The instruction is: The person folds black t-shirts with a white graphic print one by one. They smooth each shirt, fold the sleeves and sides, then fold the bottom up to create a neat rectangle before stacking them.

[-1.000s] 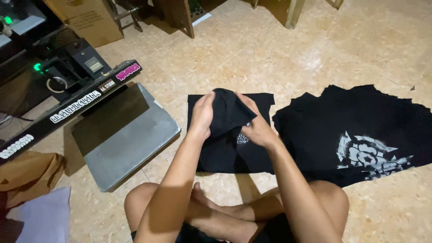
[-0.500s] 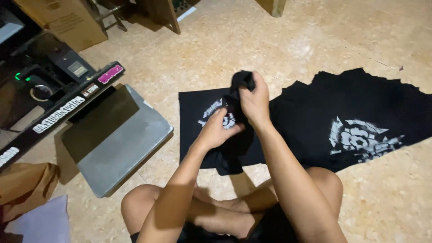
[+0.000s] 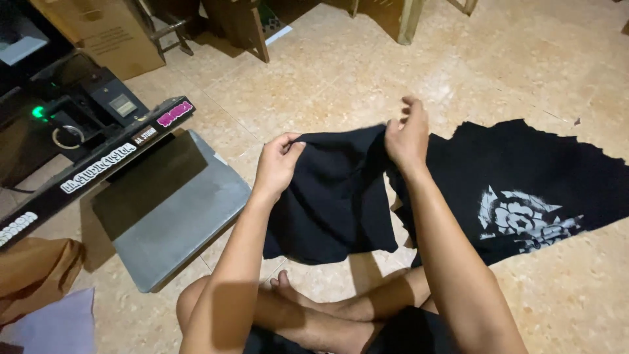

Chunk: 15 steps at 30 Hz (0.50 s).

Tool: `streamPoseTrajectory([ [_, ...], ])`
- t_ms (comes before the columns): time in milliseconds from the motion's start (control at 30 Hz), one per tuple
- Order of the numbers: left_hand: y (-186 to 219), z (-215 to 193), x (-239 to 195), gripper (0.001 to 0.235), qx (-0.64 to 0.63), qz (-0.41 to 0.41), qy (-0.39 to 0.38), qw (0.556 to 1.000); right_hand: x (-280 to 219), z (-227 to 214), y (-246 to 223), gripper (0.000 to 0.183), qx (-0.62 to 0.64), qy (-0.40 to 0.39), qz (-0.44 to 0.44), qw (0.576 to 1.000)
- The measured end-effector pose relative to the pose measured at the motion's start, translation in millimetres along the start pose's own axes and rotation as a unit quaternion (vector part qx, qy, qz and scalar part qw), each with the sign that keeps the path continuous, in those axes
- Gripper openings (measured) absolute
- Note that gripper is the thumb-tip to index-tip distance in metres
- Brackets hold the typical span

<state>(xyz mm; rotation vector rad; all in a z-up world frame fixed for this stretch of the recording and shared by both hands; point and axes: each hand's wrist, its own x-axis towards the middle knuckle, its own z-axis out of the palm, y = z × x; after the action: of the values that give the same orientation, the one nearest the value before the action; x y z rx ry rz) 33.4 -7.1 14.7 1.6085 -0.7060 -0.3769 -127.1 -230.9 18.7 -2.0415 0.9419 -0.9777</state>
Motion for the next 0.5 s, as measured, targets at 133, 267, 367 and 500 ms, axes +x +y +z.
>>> streamPoseTrajectory([
  [133,6.1,-0.9,0.1,0.015,0.093,0.010,-0.068,0.993,-27.4,-26.9,-82.6,0.068,0.104,-0.223,-0.111,0.963],
  [267,-3.8,4.3,4.3,0.011,0.127,0.015,-0.075,0.989,-42.6,8.1,-91.6,0.057,0.178,-0.406,-0.122,0.888],
  [367,-5.5,1.6,1.0,0.015,0.156,0.013,-0.063,0.986,-38.9,40.5,-71.9,0.032,0.132,-0.379,-0.079,0.912],
  [500,7.0,-9.7,-22.7,0.026,0.237,-0.004,-0.096,0.967,-33.4,57.6,-40.0,0.037,0.109,-0.287,-0.060,0.950],
])
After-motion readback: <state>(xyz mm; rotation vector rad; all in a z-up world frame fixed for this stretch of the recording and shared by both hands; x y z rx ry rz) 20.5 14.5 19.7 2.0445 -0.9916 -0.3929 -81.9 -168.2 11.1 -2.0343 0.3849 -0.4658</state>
